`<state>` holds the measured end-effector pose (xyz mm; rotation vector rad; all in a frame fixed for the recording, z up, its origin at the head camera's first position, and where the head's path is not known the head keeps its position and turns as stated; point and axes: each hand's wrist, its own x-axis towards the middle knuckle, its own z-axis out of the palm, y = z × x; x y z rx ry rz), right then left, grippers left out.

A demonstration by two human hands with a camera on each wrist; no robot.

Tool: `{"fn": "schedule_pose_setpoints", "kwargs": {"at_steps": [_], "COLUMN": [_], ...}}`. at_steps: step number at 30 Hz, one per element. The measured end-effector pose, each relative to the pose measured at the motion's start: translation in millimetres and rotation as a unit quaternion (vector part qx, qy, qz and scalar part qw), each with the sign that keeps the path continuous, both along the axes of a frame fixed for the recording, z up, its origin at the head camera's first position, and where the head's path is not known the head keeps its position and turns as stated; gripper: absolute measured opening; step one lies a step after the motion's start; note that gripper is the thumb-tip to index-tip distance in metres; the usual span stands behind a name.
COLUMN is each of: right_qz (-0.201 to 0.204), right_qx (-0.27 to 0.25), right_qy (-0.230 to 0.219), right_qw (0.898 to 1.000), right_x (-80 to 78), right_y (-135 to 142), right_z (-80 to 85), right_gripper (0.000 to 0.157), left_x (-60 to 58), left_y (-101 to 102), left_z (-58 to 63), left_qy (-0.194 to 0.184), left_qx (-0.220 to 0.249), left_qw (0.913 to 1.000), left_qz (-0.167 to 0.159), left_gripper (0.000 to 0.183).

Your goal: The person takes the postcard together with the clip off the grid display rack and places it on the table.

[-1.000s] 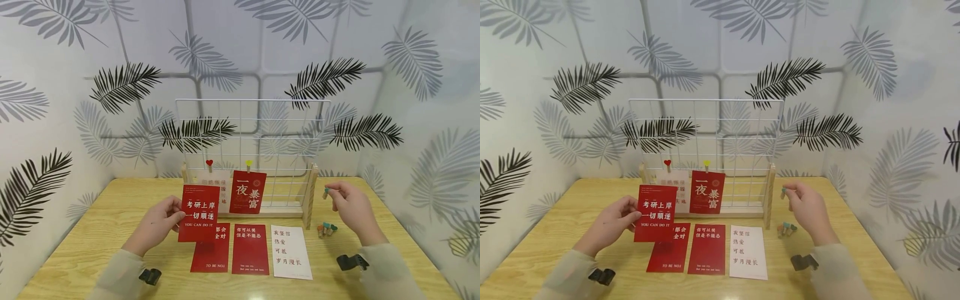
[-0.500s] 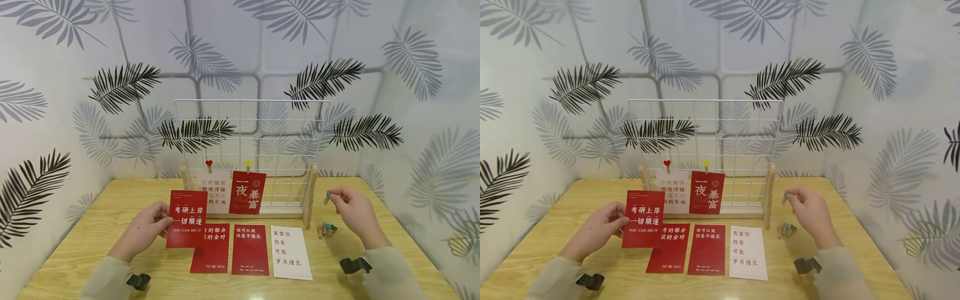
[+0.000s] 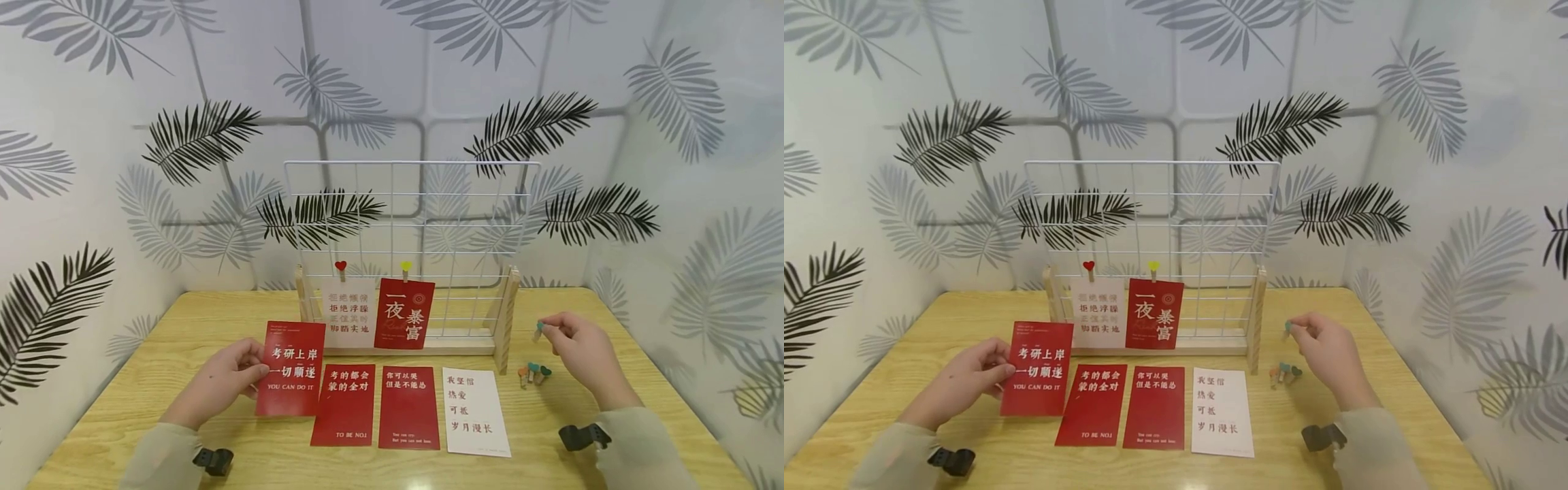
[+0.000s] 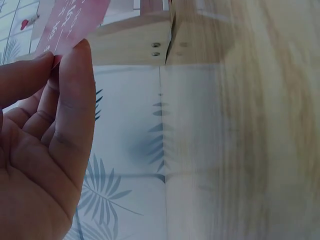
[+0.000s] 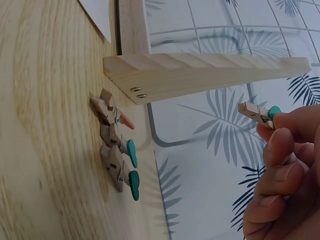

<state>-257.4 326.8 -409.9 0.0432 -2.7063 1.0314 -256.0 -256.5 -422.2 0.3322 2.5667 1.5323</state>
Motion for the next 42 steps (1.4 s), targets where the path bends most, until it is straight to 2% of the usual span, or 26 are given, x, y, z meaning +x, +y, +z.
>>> {"fn": "schedule_pose_setpoints", "kwargs": {"at_steps": [9, 16, 25, 33, 42], "right_qz": [0.004, 0.023, 0.047, 0.046, 0.041], "right_qx": [0.014, 0.014, 0.007, 0.007, -0.022], "right_qy": [-0.037, -0.063, -0.105, -0.116, -0.148], "right_qw": [0.999, 0.998, 0.993, 0.992, 0.988], "right_x": [-2.4, -4.3, -7.5, -9.3, -7.8], "right_y": [6.9, 12.7, 28.8, 42.0, 51.1], "right_z": [-8.1, -16.0, -34.8, -38.7, -46.7], "right_gripper": [0.039, 0.032, 0.029, 0.029, 0.028], "left_x": [-2.8, -2.3, -3.9, -5.3, -4.3], "left_y": [-22.3, -35.8, -34.9, -44.9, -48.3], "left_z": [-3.8, -8.3, -19.1, -23.3, -28.3], "left_qy": [-0.015, -0.034, -0.080, -0.101, -0.138], "left_qx": [-0.002, 0.001, 0.001, 0.009, 0.018], "left_qw": [0.9999, 0.9994, 0.9968, 0.9948, 0.9903], "left_qz": [0.002, 0.002, 0.008, -0.014, -0.005], "left_gripper": [0.019, 0.020, 0.017, 0.017, 0.015]}}
